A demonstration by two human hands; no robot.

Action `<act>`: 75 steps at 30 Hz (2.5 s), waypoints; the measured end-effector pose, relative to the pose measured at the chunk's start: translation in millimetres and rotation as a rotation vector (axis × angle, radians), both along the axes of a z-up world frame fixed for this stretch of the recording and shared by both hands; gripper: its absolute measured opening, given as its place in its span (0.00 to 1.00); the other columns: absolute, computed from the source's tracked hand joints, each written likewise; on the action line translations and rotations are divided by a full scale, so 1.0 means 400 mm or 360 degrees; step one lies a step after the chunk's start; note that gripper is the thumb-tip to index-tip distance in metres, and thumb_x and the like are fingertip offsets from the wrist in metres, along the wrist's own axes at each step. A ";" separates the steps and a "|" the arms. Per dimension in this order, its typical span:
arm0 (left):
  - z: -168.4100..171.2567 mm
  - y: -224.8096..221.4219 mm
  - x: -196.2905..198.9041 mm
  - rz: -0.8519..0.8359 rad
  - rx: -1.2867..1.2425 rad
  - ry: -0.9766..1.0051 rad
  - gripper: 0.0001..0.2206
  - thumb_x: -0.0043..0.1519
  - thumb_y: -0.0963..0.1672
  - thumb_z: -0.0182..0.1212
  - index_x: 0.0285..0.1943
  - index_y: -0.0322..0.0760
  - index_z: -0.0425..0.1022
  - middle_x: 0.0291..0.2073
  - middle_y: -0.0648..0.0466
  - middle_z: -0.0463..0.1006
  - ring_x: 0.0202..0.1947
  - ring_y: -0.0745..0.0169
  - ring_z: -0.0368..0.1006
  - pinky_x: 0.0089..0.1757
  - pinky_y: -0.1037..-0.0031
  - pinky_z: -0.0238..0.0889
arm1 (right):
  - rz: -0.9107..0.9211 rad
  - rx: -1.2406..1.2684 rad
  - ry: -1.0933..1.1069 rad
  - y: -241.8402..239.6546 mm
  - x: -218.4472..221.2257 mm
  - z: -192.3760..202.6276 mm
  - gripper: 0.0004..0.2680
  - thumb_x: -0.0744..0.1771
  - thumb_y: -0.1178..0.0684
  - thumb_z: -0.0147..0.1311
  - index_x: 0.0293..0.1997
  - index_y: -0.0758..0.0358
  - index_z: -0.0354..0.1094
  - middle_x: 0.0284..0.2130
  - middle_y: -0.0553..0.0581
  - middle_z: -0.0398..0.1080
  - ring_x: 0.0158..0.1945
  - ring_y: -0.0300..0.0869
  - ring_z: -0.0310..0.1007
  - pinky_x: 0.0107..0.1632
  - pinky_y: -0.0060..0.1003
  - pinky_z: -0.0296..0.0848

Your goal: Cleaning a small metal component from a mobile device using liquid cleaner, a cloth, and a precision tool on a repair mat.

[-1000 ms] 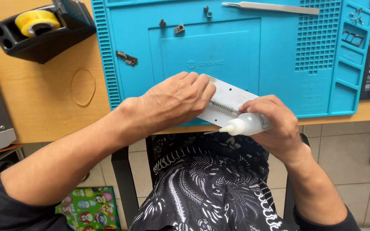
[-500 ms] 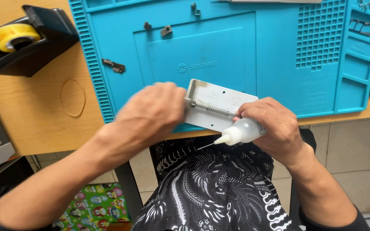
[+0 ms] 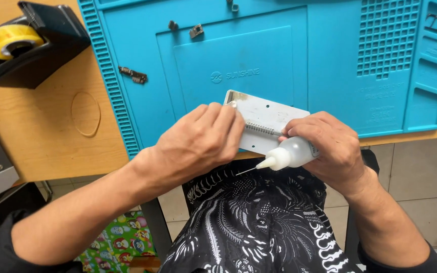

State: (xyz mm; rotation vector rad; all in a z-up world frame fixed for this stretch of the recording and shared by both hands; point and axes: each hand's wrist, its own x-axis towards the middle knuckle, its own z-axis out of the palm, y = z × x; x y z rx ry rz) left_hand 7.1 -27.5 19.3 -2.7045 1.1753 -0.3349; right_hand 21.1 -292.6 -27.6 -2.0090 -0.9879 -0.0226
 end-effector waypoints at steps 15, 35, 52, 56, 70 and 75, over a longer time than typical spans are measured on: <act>-0.052 0.009 -0.093 0.0158 -0.0946 0.0140 0.05 0.69 0.34 0.57 0.49 0.20 0.77 0.40 0.43 0.75 0.36 0.51 0.72 0.38 0.67 0.74 | -0.0022 -0.0023 0.0043 -0.013 -0.007 -0.010 0.08 0.67 0.58 0.65 0.42 0.70 0.68 0.36 0.60 0.76 0.37 0.51 0.77 0.43 0.44 0.76; -0.027 0.027 -0.067 -0.0051 -0.0692 -0.0014 0.06 0.69 0.36 0.56 0.49 0.26 0.78 0.42 0.48 0.74 0.37 0.58 0.73 0.40 0.73 0.75 | -0.0080 -0.0091 -0.0059 -0.016 -0.013 -0.016 0.11 0.66 0.55 0.70 0.42 0.69 0.70 0.35 0.57 0.76 0.35 0.49 0.76 0.40 0.44 0.72; 0.000 0.030 -0.086 0.0219 -0.0385 0.0015 0.04 0.67 0.36 0.54 0.46 0.27 0.75 0.31 0.52 0.68 0.30 0.63 0.61 0.32 0.75 0.58 | -0.0138 -0.0030 0.0032 -0.027 -0.029 -0.019 0.10 0.67 0.58 0.69 0.45 0.68 0.68 0.38 0.61 0.77 0.37 0.49 0.77 0.43 0.43 0.73; 0.009 0.100 -0.128 0.0717 -0.1172 0.0545 0.03 0.69 0.35 0.57 0.50 0.25 0.73 0.40 0.42 0.70 0.38 0.46 0.69 0.42 0.63 0.66 | -0.0302 0.0520 0.0583 -0.066 -0.024 -0.038 0.13 0.66 0.60 0.64 0.48 0.64 0.59 0.40 0.64 0.69 0.43 0.48 0.75 0.51 0.39 0.77; -0.119 0.091 -0.223 0.1042 -0.3314 0.0803 0.10 0.68 0.46 0.62 0.53 0.35 0.76 0.41 0.57 0.79 0.40 0.72 0.73 0.41 0.82 0.68 | -0.0285 -0.0238 -0.0134 -0.127 0.226 0.000 0.17 0.74 0.64 0.74 0.62 0.81 0.64 0.55 0.78 0.73 0.60 0.65 0.73 0.64 0.56 0.71; -0.063 0.085 -0.206 0.1230 -0.2094 0.0526 0.03 0.69 0.39 0.57 0.48 0.36 0.75 0.40 0.53 0.79 0.39 0.61 0.72 0.40 0.74 0.64 | -0.0368 -0.0171 0.0024 -0.113 0.217 0.016 0.34 0.68 0.63 0.70 0.77 0.74 0.41 0.62 0.79 0.64 0.72 0.63 0.57 0.75 0.53 0.53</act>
